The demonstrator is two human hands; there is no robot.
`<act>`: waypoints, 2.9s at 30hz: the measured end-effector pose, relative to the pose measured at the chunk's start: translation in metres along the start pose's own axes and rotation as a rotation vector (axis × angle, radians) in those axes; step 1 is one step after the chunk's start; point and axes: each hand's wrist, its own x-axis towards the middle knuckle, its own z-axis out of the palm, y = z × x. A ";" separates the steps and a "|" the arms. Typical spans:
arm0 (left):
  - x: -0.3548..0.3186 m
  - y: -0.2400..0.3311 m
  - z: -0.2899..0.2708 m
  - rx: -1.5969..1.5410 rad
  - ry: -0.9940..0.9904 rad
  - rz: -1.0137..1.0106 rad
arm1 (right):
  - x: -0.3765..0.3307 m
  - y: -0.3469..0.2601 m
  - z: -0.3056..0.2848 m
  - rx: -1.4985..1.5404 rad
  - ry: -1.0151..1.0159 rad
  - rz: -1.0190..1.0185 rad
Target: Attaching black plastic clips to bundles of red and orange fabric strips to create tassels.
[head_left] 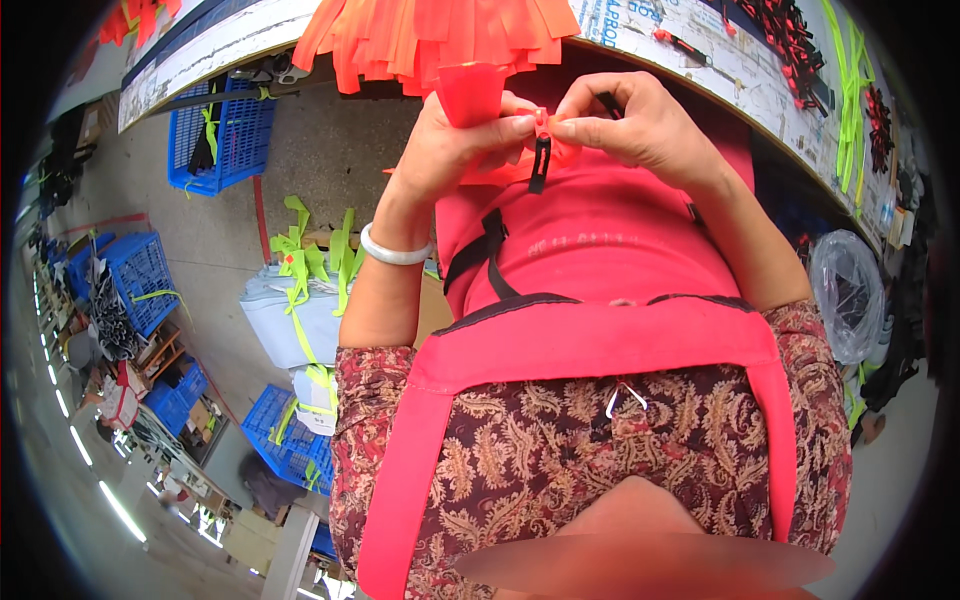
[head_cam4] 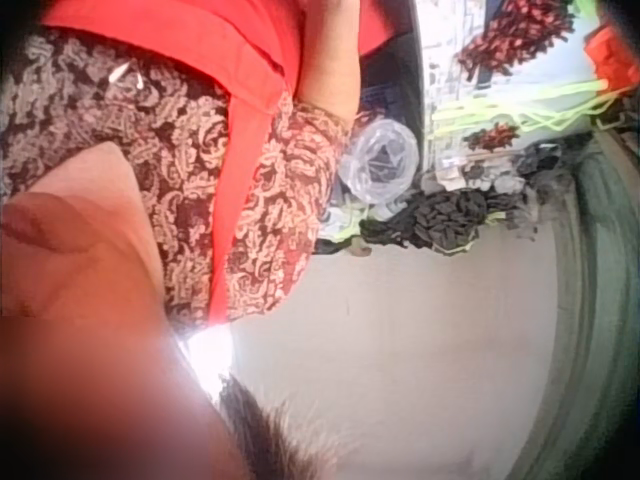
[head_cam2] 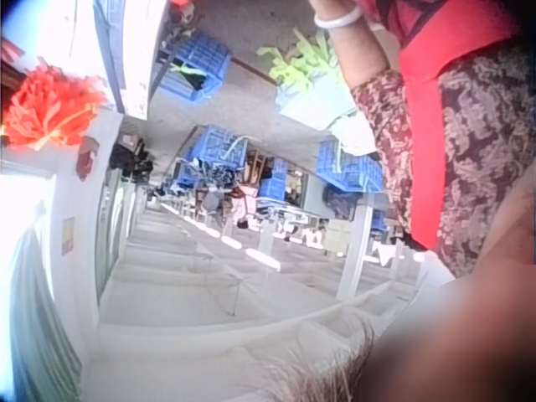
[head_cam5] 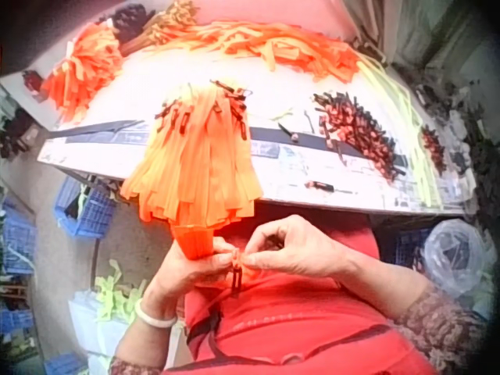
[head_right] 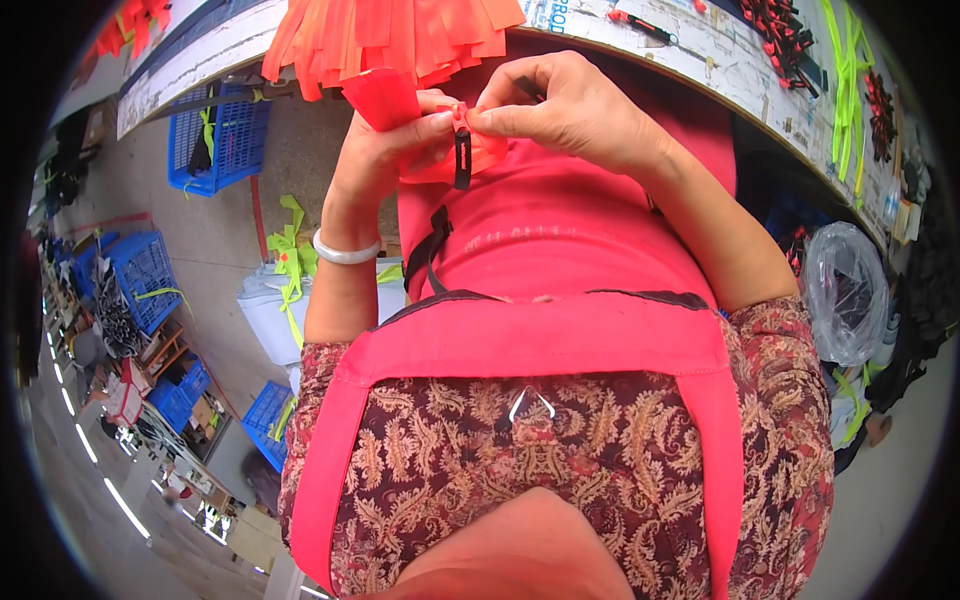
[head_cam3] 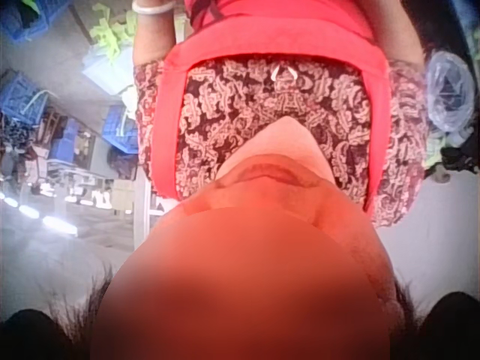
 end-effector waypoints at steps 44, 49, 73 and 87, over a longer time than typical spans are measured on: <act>0.003 -0.023 0.017 0.140 0.101 0.377 | 0.011 0.024 0.024 -0.400 0.320 -0.683; 0.004 -0.025 0.014 0.151 0.046 0.400 | 0.009 0.026 0.025 -0.423 0.292 -0.646; 0.007 -0.024 0.018 0.205 0.053 0.494 | 0.004 0.027 0.029 -0.273 0.283 -0.497; 0.008 -0.019 0.025 0.357 0.075 0.557 | 0.008 0.037 0.028 -0.312 0.319 -0.585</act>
